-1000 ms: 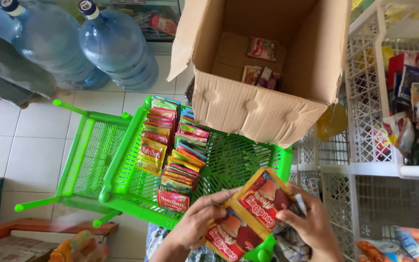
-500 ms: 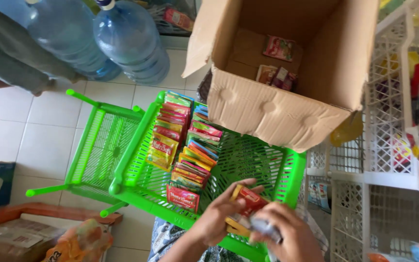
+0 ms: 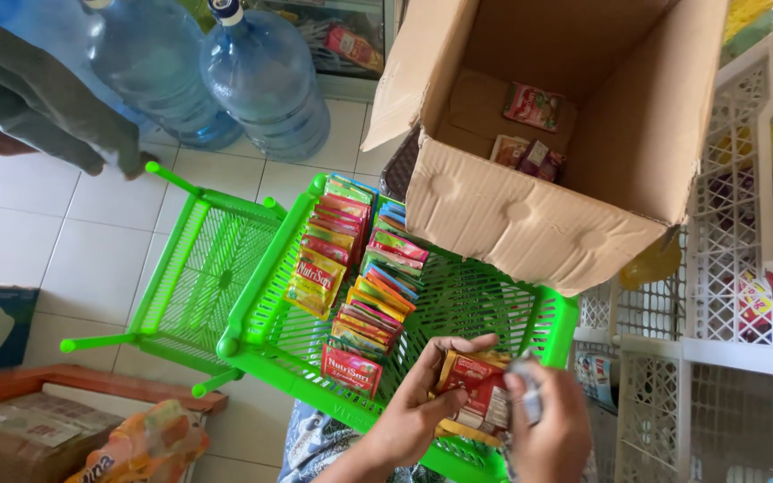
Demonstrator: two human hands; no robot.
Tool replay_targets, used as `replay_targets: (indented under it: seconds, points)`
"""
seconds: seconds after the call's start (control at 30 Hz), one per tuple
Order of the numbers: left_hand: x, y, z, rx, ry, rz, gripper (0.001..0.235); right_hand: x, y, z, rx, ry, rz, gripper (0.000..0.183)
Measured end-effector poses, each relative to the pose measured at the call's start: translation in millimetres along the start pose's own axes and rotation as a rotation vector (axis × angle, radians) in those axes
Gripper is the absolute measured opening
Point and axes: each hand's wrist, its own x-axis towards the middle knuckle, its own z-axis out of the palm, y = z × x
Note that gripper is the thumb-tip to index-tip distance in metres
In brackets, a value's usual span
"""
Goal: The person takes small snack packets from a cardboard box and wipes them with a cloth. They then place the cleaned packets into a green plastic basket, arranging them in neat rows.
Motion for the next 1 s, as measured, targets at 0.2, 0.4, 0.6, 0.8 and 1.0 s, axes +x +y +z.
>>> replay_targets:
  seconds: [0.2, 0.4, 0.6, 0.8, 1.0]
  points:
    - [-9, 34, 15, 0.053, -0.135, 0.083, 0.054, 9, 49, -22, 1.025, -0.560, 0.269, 0.053]
    - [0, 14, 3, 0.593, 0.046, 0.133, 0.094, -10, 29, 3, 0.299, -0.112, -0.032, 0.062]
    - [10, 14, 24, -0.017, 0.190, 0.039, 0.103, -31, -18, 20, 0.288, -0.069, -0.360, 0.050]
    - [-7, -35, 0, 0.013, 0.138, 0.009, 0.062, 4, -9, -5, 0.447, 0.016, 0.071, 0.034]
    - [0, 26, 19, -0.071, -0.021, 0.007, 0.044, -14, 15, 13, 0.646, -0.070, -0.028, 0.063]
